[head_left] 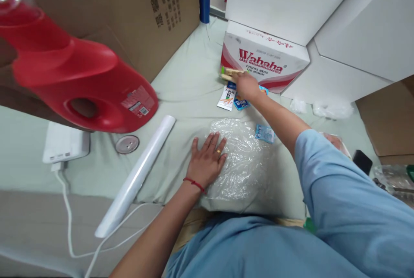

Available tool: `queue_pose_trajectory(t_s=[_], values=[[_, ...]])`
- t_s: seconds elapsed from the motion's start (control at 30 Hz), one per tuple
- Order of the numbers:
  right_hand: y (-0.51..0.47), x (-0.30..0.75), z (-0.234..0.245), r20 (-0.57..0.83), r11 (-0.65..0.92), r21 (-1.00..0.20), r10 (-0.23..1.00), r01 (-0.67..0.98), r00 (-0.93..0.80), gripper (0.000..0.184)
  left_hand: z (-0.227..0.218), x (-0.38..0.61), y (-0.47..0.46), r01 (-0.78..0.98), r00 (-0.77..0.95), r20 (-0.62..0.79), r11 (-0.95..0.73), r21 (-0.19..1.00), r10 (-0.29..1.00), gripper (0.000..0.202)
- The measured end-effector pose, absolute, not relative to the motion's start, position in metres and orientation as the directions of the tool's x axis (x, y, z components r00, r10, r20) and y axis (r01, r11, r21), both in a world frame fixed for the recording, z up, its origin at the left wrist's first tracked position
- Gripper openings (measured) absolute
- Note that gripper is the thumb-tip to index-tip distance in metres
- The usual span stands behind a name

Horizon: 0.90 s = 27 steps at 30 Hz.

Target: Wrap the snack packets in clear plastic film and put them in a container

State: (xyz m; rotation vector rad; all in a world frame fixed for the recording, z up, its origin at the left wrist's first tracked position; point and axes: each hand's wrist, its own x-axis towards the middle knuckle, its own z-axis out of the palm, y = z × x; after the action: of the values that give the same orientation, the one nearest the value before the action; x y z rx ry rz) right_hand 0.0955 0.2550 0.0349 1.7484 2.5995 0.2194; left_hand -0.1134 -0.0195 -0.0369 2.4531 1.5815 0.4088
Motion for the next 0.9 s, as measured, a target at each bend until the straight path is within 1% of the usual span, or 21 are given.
queue_pose_trajectory(t_s=[0.07,0.13,0.23,0.4,0.5,0.6,0.67,0.7,0.77,0.8,0.83,0.9], values=[[0.260,0.105,0.044,0.106,0.312,0.087,0.941,0.946,-0.320,0.040,-0.037,-0.113,-0.019,0.854,0.390,0.126,-0.410,0.321,0.912,0.054],[0.264,0.111,0.048,0.137,0.302,0.080,0.941,0.950,-0.311,0.040,-0.036,-0.114,-0.019,0.850,0.392,0.121,-0.409,0.331,0.912,0.054],[0.265,0.110,0.041,0.168,0.297,0.059,0.938,0.953,-0.303,0.042,-0.034,-0.114,-0.018,0.847,0.396,0.112,-0.410,0.340,0.911,0.054],[0.261,0.095,0.026,0.153,0.172,-0.030,0.974,0.985,-0.165,0.039,-0.033,-0.114,-0.018,0.848,0.399,0.104,-0.409,0.337,0.911,0.054],[0.248,0.095,0.037,0.202,0.168,-0.095,0.968,0.981,-0.146,0.040,-0.033,-0.114,-0.019,0.853,0.396,0.093,-0.403,0.331,0.914,0.055],[0.218,0.107,0.056,0.201,0.199,-0.220,0.967,0.955,-0.156,0.038,-0.032,-0.113,-0.019,0.857,0.399,0.084,-0.404,0.320,0.913,0.055],[0.185,0.119,0.066,0.127,0.233,-0.355,0.972,0.905,-0.200,0.039,-0.032,-0.113,-0.019,0.858,0.403,0.079,-0.406,0.313,0.912,0.055],[0.165,0.126,0.068,0.072,0.261,-0.452,0.964,0.853,-0.257,0.042,-0.032,-0.113,-0.018,0.859,0.403,0.079,-0.407,0.311,0.912,0.055],[0.124,0.140,0.068,-0.030,0.295,-0.671,0.906,0.680,-0.422,0.051,-0.032,-0.113,-0.018,0.862,0.399,0.086,-0.406,0.303,0.913,0.055],[0.103,0.146,0.066,-0.082,0.286,-0.744,0.858,0.605,-0.506,0.053,-0.032,-0.114,-0.018,0.864,0.399,0.089,-0.407,0.298,0.913,0.054],[0.085,0.152,0.063,-0.126,0.270,-0.789,0.808,0.552,-0.575,0.053,-0.032,-0.114,-0.017,0.864,0.400,0.093,-0.409,0.292,0.912,0.053],[0.056,0.160,0.053,-0.197,0.231,-0.833,0.727,0.503,-0.658,0.050,-0.032,-0.114,-0.017,0.865,0.406,0.094,-0.416,0.282,0.909,0.053]])
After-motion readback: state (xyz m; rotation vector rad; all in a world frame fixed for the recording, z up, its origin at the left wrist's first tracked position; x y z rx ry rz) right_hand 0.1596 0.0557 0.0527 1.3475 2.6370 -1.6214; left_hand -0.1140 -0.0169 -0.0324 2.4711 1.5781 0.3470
